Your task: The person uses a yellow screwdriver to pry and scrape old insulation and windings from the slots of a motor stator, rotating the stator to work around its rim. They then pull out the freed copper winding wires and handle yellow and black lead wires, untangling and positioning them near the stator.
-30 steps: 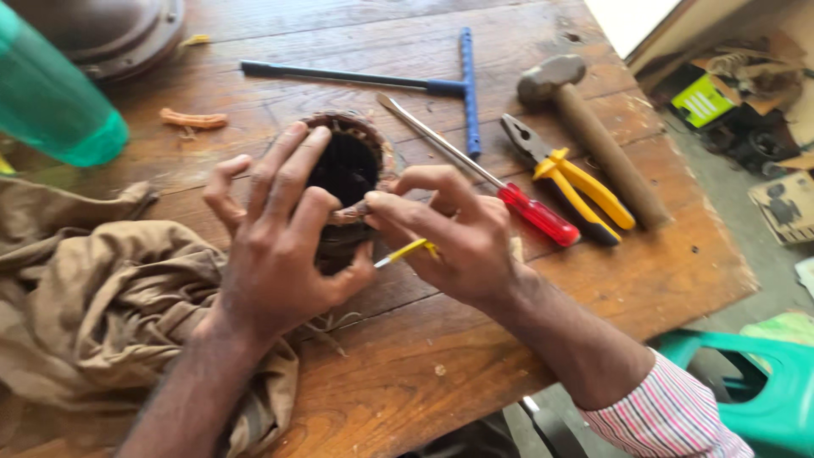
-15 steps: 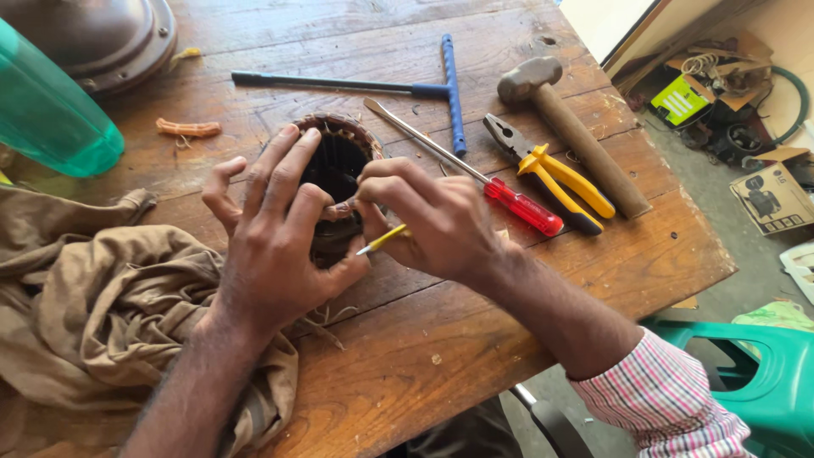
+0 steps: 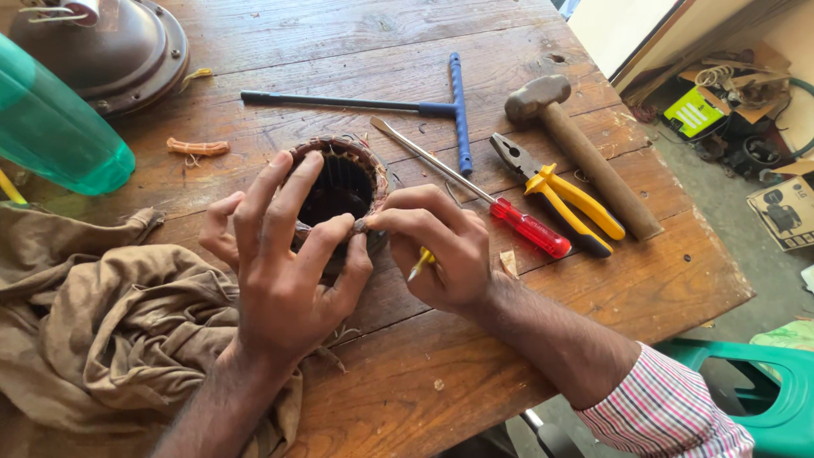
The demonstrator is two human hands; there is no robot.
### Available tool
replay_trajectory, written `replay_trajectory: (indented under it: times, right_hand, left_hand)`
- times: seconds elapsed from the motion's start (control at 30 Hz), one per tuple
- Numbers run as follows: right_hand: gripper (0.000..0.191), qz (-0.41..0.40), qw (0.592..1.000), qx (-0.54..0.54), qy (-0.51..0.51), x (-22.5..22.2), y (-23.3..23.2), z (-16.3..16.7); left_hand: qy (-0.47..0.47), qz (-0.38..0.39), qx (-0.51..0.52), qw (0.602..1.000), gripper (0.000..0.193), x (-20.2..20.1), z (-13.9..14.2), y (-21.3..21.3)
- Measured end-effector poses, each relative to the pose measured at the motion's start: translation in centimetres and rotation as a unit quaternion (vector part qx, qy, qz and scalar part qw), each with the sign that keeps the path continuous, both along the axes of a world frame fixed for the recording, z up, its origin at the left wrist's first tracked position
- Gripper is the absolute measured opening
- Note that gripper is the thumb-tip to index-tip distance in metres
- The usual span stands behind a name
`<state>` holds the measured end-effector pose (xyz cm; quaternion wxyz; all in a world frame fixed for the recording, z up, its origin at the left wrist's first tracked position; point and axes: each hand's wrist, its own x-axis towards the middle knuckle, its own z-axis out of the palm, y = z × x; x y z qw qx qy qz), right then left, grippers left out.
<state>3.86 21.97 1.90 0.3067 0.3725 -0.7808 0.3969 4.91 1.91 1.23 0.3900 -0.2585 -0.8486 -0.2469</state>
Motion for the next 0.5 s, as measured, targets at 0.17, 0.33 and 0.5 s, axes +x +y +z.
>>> replay_trajectory:
  times: [0.17, 0.33, 0.5]
  right_hand:
    - [0.023, -0.013, 1.000, -0.011, -0.005, 0.0, -0.2, -0.1]
    - [0.021, -0.022, 1.000, -0.022, -0.004, 0.0, -0.9, -0.1]
    - [0.021, -0.024, 0.999, -0.024, 0.009, -0.1, -1.1, 0.0]
  left_hand:
    - [0.016, -0.001, -0.011, 1.000, 0.013, 0.1, 0.2, -0.2]
    - [0.036, 0.005, -0.038, 0.999, 0.012, 0.0, 0.3, -0.2]
    - [0.051, 0.001, -0.053, 0.997, 0.012, -0.2, 0.5, -0.4]
